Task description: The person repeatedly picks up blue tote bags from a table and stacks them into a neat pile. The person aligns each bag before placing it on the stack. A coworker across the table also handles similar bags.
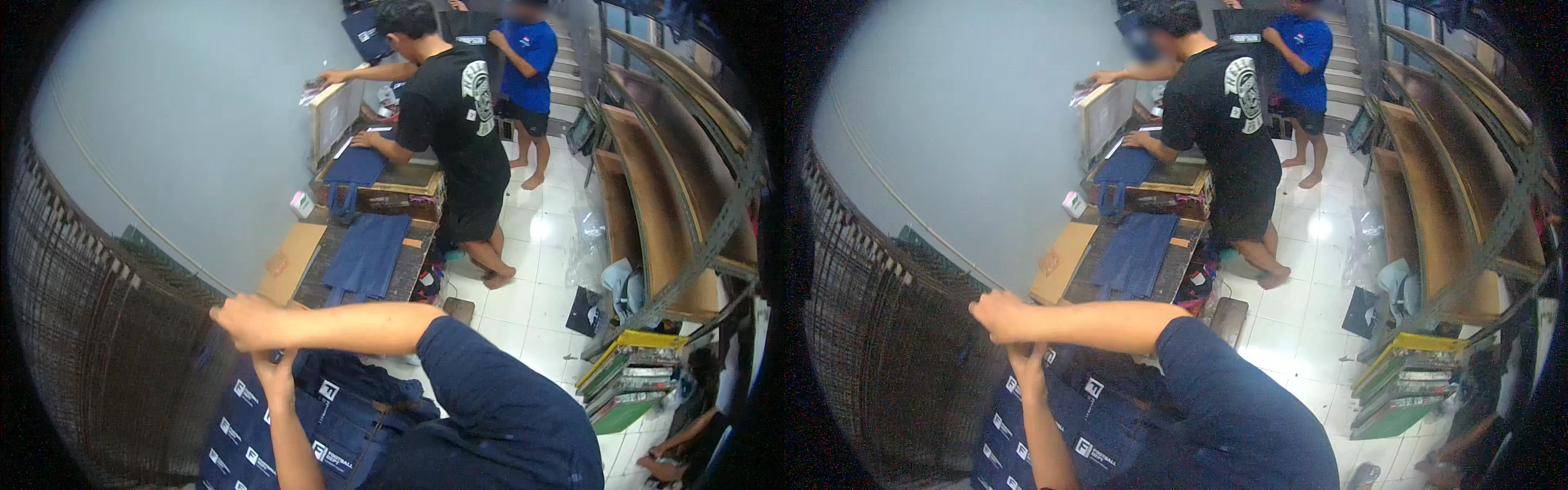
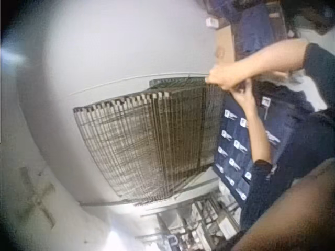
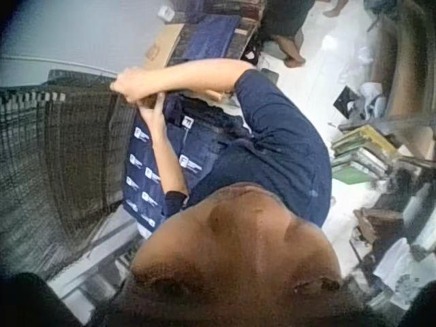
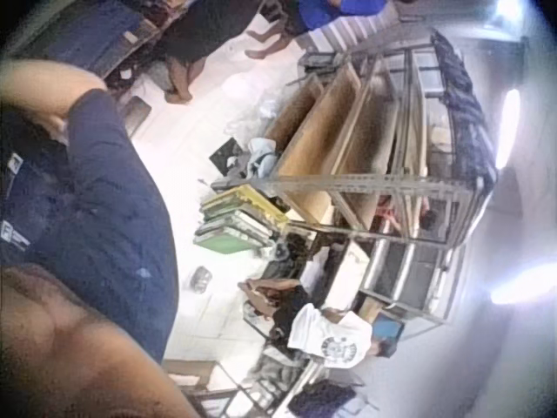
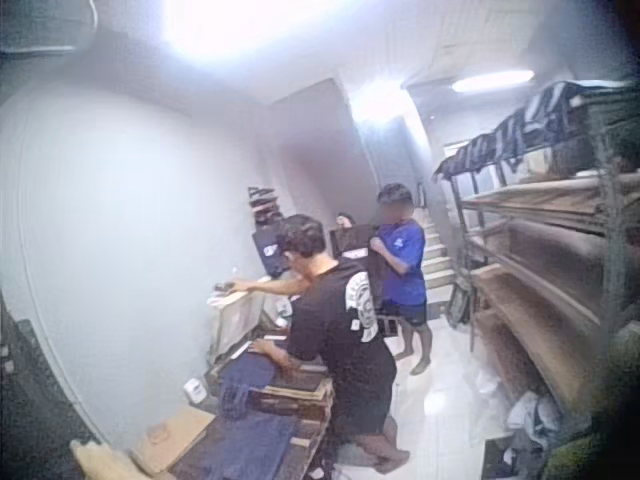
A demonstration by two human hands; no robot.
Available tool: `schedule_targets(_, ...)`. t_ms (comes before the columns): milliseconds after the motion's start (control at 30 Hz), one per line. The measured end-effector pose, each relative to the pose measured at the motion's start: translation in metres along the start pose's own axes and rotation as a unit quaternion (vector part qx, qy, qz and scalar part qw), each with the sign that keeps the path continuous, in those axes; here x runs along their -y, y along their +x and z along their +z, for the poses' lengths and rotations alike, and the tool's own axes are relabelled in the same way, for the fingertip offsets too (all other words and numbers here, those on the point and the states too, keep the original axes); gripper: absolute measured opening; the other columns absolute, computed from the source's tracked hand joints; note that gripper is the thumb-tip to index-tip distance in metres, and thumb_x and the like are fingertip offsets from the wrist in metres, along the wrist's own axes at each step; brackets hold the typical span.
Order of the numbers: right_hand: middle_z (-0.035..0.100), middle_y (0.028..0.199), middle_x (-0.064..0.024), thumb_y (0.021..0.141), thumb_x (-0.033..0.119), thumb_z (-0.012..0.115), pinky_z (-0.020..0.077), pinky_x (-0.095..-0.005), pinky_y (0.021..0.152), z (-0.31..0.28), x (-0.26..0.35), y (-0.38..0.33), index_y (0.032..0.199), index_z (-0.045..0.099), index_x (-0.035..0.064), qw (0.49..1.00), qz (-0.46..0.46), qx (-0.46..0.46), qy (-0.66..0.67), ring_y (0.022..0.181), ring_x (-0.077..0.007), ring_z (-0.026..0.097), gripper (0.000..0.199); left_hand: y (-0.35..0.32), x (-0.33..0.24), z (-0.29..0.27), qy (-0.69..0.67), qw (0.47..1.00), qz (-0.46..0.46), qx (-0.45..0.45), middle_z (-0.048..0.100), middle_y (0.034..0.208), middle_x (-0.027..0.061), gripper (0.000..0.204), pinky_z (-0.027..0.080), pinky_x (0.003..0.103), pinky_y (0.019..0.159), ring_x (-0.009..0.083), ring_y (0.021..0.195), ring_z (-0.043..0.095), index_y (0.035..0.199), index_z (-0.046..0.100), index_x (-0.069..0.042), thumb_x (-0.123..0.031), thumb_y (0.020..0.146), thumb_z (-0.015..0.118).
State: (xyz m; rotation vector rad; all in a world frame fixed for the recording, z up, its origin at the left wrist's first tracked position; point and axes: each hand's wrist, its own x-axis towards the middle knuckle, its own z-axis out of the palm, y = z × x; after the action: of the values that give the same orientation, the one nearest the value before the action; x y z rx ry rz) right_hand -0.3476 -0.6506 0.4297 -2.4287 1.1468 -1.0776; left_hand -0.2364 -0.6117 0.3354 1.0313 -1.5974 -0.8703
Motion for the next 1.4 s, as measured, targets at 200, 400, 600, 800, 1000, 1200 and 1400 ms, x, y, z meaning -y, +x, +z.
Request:
schedule_targets(200,0.063,0.083,-0.0182,0.059,0.005,0.069,0.0519,-0.0416,0.070,0.018,0.019,-0.006,0.094,0.058,-0.0018,0.998,-0.019,-0.061,-0.021,0.083,-0.0331,0.063,0.037,0.006,0.004,-0.015,0.074,0.993,0.080,-0.046,0.055,0.113,0.0133,0.048,0.041,0.033,0.087,0.0218,0.104,0.053,0.116,0.049,0.005,-0.034,0.088,0.056)
schedule_targets(400,0.063,0.085,-0.0174,0.066,0.018,0.070,0.0511,-0.0414,0.069,-0.009,0.034,-0.017,0.102,0.056,0.0006,0.997,0.005,-0.068,-0.038,0.084,-0.0322,0.063,0.042,0.009,-0.033,-0.009,0.040,0.988,0.101,-0.112,0.055,0.106,0.0105,0.048,0.044,0.031,0.079,0.0180,0.095,0.054,0.115,0.048,0.004,-0.036,0.089,0.054)
schedule_targets(600,0.063,0.095,-0.0138,0.075,0.039,0.061,0.0493,-0.0402,0.072,-0.037,0.029,-0.080,0.109,0.056,0.0066,0.954,-0.013,-0.296,0.040,0.083,-0.0319,0.062,0.047,0.012,-0.045,-0.062,-0.021,0.991,0.027,-0.130,0.055,0.115,0.0151,0.040,0.041,0.031,0.088,0.0206,0.101,0.054,0.118,0.048,0.009,-0.023,0.095,0.046)
schedule_targets(800,0.058,0.073,-0.0016,0.085,0.023,0.062,0.0432,-0.0236,0.053,0.028,-0.063,-0.155,0.089,0.060,0.0055,0.796,0.204,-0.504,0.266,0.063,-0.0086,0.054,0.018,-0.013,-0.079,-0.115,-0.165,0.981,0.012,-0.099,0.049,0.123,0.0149,0.046,0.040,0.034,0.092,0.0253,0.109,0.051,0.128,0.039,0.004,-0.026,0.094,0.047)
schedule_targets(1000,0.054,0.072,-0.0001,0.087,0.048,0.051,0.0354,-0.0244,0.049,0.149,-0.036,-0.229,0.098,0.054,0.0078,0.689,0.476,-0.252,0.484,0.057,-0.0091,0.049,0.042,-0.053,-0.072,-0.213,-0.230,0.967,0.029,-0.106,0.044,0.129,0.0148,0.048,0.037,0.035,0.095,0.0249,0.115,0.046,0.130,0.037,0.002,-0.028,0.094,0.047)
schedule_targets(1200,0.060,0.099,-0.0085,0.080,0.076,0.021,0.0455,-0.0342,0.066,0.236,0.065,-0.203,0.119,0.045,0.0109,0.612,0.402,-0.020,0.681,0.080,-0.0197,0.059,0.080,-0.123,-0.065,-0.318,-0.259,0.930,-0.029,-0.261,0.050,0.120,0.0153,0.049,0.044,0.038,0.089,0.0248,0.108,0.052,0.121,0.043,0.003,-0.032,0.090,0.055)
schedule_targets(1400,0.053,0.081,-0.0043,0.074,0.081,0.024,0.0426,-0.0360,0.064,0.344,0.208,-0.156,0.122,0.043,0.0143,0.476,0.321,-0.018,0.818,0.069,-0.0181,0.051,0.085,-0.220,-0.001,-0.451,-0.340,0.869,0.001,-0.359,0.052,0.117,0.0117,0.050,0.046,0.042,0.087,0.0262,0.104,0.054,0.121,0.043,0.000,-0.032,0.086,0.060)
